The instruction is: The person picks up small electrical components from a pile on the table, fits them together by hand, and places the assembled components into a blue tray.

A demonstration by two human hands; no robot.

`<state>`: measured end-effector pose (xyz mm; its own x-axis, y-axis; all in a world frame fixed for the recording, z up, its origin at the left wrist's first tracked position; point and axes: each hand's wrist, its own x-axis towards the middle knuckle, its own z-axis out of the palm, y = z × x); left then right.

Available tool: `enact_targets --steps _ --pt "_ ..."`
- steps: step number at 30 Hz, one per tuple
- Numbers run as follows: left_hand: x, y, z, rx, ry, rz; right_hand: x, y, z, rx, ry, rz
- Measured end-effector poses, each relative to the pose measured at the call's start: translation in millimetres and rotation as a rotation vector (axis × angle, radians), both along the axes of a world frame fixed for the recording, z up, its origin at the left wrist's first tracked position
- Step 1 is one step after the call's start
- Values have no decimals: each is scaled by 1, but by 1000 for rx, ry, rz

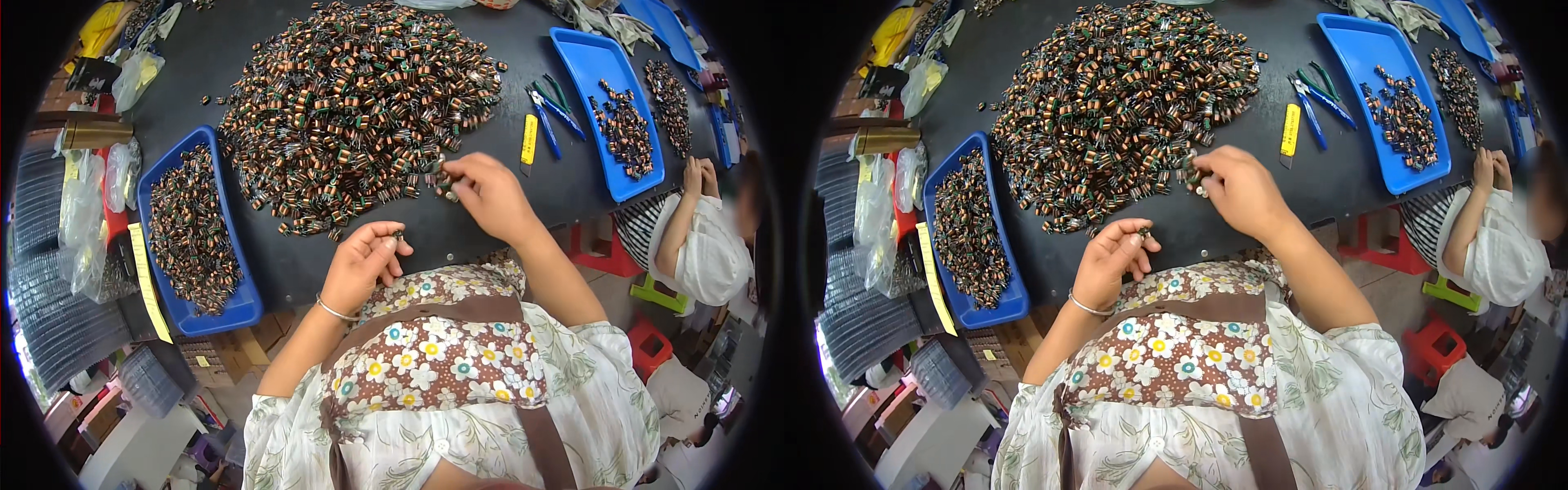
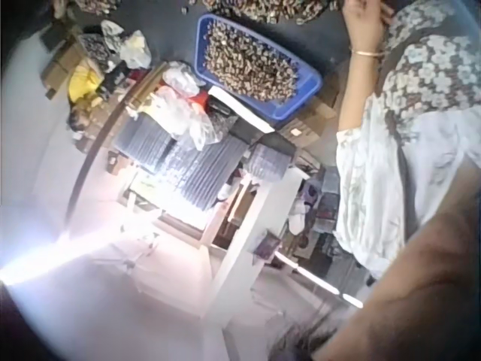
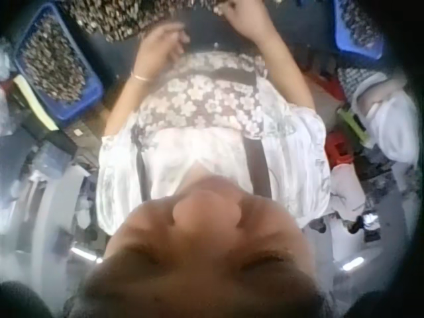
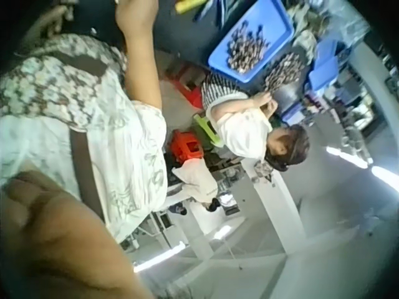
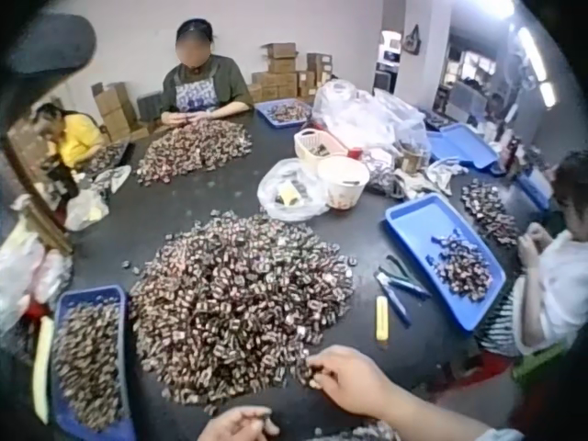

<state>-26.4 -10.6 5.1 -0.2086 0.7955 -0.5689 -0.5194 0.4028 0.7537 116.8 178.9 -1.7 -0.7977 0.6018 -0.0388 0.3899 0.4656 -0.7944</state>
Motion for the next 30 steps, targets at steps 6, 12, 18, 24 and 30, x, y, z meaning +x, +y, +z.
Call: enact_targets --steps 6,12,18,24,30 --pt "5 -7 -3 -57 -20 -11 4 6 10 -131 24 -69" --pt "6 -6 -5 -59 -24 -18 3 -9 1 155 52 92" --pt "3 -8 -6 -62 -39 -49 -4 -16 -15 218 35 155" --pt "6 -10 -9 -53 -42 -8 -1 -31 -5 21 35 242" --pt "11 -3 -3 4 32 -67 -10 -54 13 -149 97 291"
